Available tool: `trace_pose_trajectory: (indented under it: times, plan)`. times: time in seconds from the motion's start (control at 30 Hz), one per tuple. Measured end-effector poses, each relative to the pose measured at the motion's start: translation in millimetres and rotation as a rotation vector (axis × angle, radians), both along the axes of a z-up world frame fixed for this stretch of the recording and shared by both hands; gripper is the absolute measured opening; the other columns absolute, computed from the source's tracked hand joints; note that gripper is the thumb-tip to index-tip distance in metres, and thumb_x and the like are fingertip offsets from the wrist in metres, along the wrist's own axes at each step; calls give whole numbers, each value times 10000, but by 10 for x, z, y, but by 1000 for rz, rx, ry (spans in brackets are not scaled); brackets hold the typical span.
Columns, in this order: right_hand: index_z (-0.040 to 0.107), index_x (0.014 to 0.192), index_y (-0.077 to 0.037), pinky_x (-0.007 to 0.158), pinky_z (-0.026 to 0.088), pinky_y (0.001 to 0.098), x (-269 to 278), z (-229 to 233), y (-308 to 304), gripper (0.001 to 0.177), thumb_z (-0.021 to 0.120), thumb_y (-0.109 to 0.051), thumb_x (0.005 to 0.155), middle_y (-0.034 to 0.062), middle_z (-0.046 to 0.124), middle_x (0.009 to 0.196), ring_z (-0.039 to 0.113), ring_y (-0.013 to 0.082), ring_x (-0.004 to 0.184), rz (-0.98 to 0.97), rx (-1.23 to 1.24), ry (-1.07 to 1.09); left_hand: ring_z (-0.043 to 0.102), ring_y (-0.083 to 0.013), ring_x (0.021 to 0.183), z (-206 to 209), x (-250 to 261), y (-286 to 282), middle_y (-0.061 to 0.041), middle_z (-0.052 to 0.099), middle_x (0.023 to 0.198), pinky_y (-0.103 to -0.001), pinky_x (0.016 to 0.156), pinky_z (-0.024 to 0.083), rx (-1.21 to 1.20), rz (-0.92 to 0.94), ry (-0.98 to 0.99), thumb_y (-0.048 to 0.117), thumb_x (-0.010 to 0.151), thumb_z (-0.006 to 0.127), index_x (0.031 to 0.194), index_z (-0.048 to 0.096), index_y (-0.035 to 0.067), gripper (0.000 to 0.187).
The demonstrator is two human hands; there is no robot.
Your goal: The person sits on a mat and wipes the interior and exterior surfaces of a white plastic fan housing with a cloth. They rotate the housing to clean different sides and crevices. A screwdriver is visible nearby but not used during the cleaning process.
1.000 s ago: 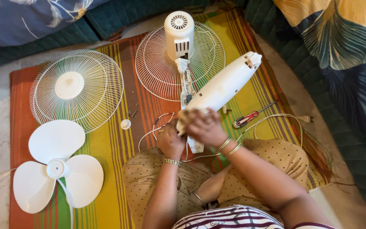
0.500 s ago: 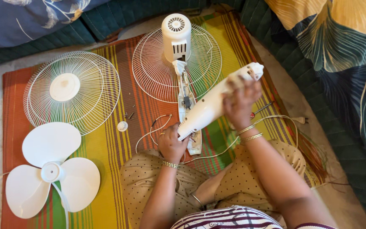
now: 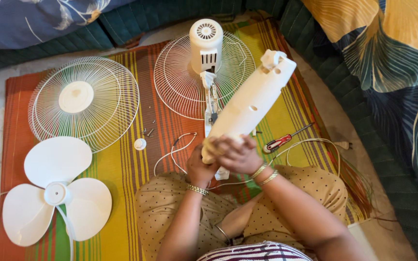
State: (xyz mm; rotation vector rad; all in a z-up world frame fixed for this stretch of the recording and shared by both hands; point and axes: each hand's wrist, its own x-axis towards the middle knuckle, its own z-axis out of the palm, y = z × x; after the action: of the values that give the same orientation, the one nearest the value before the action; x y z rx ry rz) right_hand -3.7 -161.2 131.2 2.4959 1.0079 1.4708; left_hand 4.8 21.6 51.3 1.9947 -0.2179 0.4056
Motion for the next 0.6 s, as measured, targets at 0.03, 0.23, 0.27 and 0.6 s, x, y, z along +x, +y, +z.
trace_pose_trajectory:
  times: [0.03,0.23,0.27,0.6]
  plan:
    - [679,1330,-332,1197,181,496,28,107,-86,342,676,-337,989,-45,555,1455,402,198,1406,-56,56,-66,740,-334,829,78,5,-28,-145,738,948,-429,721,598,4,-12,-29,304,689,849,1150,651,87,547]
    - [721,1127,-229,1090,359,494,81,657,-845,68,676,-257,1084,32,590,1293,446,313,1242,-300,425,-156,743,-309,812,264,-53,-72,-121,746,923,-424,712,599,110,-185,-77,269,689,829,1152,677,103,515]
    - [716,1101,-211,1097,378,506,51,737,-985,136,601,-271,1059,46,587,1283,463,310,1263,-309,508,-177,738,-312,816,262,-49,-68,-122,743,932,-425,714,597,145,-204,-118,275,691,830,1149,675,102,513]
    - [437,1515,-107,1091,452,390,-108,761,-1254,491,601,-391,1149,112,536,1496,568,201,1183,559,1727,147,740,-358,907,15,-6,-102,-172,742,1001,-437,796,608,109,-438,39,265,639,801,1203,642,68,619]
